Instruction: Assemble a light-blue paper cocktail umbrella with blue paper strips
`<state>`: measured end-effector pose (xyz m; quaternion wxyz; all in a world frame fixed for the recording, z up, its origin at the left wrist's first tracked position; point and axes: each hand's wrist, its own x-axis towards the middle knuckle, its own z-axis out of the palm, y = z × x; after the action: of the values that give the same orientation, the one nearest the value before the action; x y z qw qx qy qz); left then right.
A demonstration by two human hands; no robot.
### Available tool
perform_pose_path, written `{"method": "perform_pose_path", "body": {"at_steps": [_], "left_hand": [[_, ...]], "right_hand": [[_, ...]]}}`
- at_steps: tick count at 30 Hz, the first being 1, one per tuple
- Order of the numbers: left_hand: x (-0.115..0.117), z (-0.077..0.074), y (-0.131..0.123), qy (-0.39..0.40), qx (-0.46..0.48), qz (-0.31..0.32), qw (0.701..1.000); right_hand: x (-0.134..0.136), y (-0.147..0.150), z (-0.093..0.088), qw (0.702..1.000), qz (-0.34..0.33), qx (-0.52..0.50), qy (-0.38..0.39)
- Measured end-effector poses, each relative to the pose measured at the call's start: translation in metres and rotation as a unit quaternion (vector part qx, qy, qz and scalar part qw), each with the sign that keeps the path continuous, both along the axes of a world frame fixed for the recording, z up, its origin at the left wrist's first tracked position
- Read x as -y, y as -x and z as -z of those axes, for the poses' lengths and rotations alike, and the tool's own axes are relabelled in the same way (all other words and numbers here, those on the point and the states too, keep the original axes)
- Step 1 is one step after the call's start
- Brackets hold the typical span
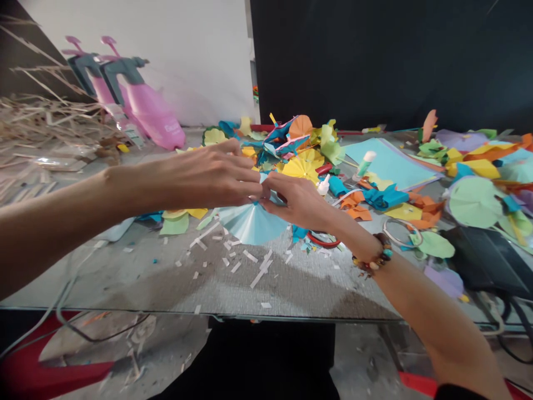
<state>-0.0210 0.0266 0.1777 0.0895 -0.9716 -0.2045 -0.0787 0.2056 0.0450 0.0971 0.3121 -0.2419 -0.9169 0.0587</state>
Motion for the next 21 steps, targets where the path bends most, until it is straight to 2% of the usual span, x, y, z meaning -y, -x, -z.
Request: {"method": "perform_pose_path", "body": {"at_steps": [6,11,21], "left_hand": [[-0.003,0.009,0.007,0.023,0.107,0.006,0.994],[0.0,0.004,0.007,0.057,0.062,-0.01,0.996],[0.007,-0.002,0.015,0.068,0.089,0.001,0.994]], "right_hand": [[0.003,0.0,-0.002,1.0,-0.011,0.007,0.025],[0.005,0.003,-0.001,1.0,-0.027,-0.003,0.005],[0.014,0.002,-0.002,0.999,-0.032,-0.007,-0.001]]}}
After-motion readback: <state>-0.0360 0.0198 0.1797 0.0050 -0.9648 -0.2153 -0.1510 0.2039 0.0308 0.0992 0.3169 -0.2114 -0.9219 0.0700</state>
